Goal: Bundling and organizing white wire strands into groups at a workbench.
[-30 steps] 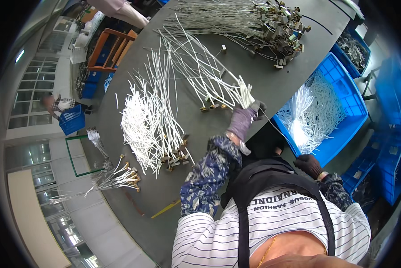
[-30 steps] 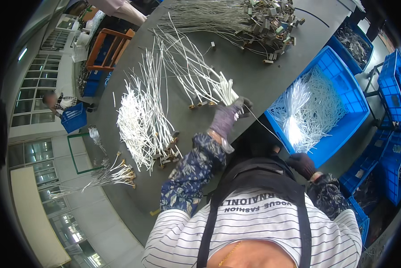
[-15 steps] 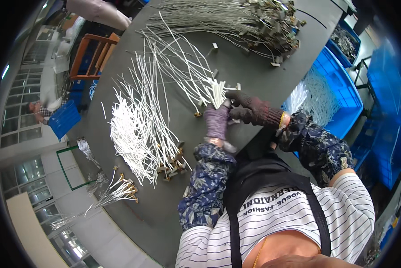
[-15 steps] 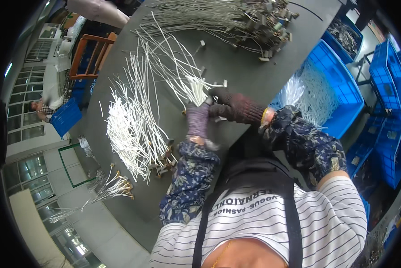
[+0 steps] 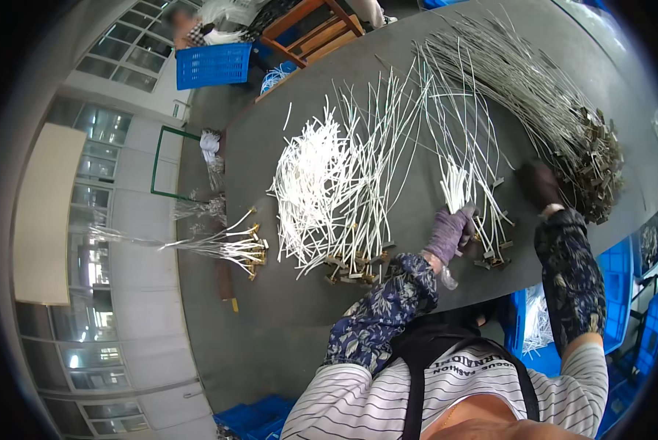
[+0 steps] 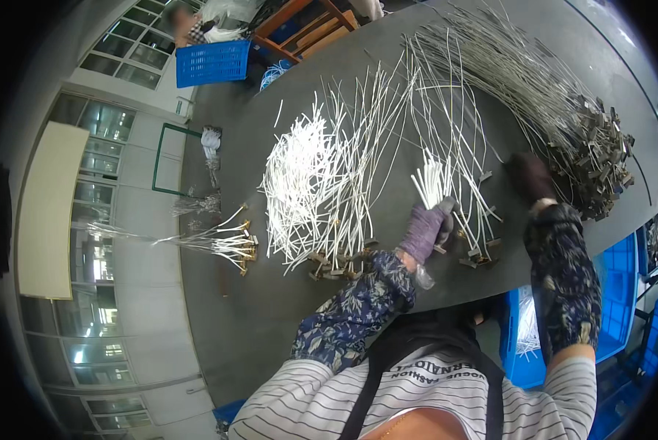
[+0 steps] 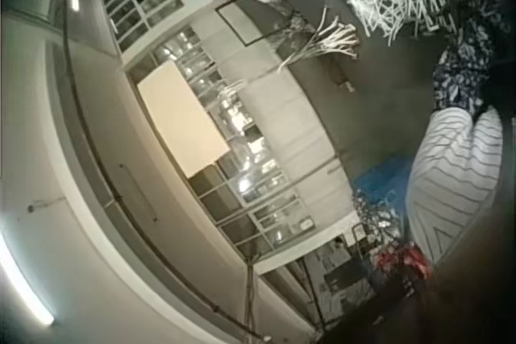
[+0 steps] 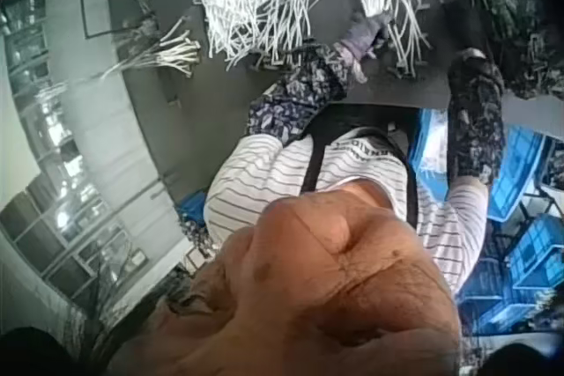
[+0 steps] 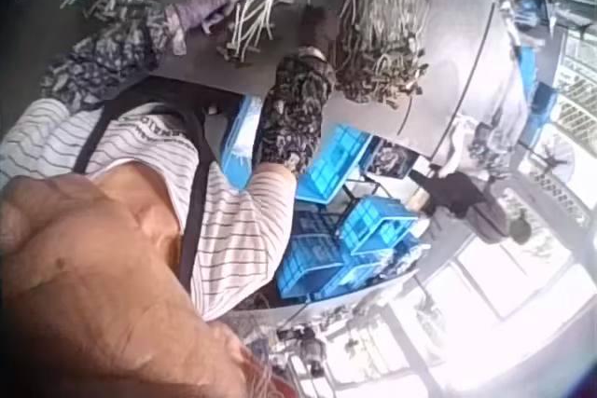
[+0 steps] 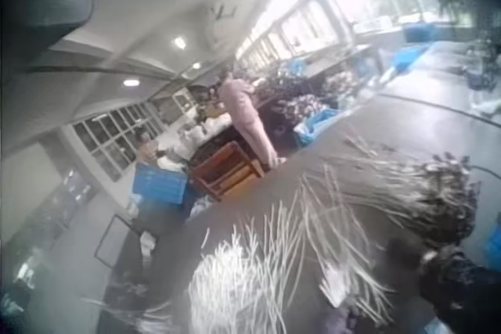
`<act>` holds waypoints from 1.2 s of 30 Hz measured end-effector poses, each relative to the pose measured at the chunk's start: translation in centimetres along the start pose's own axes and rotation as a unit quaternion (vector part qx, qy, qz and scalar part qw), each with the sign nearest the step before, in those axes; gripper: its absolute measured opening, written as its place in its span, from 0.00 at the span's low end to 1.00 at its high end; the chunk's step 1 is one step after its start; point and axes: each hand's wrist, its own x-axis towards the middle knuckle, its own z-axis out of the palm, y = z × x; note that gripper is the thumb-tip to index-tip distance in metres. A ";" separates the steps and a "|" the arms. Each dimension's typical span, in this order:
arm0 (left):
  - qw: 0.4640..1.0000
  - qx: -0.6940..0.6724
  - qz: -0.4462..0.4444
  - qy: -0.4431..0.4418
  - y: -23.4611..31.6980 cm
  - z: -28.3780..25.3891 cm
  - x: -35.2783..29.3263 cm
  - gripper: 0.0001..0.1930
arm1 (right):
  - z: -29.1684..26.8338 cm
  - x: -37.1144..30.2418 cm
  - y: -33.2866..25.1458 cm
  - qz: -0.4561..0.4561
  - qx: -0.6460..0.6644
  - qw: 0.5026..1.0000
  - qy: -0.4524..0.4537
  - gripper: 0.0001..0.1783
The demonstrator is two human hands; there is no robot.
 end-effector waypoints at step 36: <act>0.963 -0.194 0.179 0.052 4.7 7.3 2.5 0.17 | -13.5 -49.2 -9.9 0.564 0.412 0.704 -0.129 0.15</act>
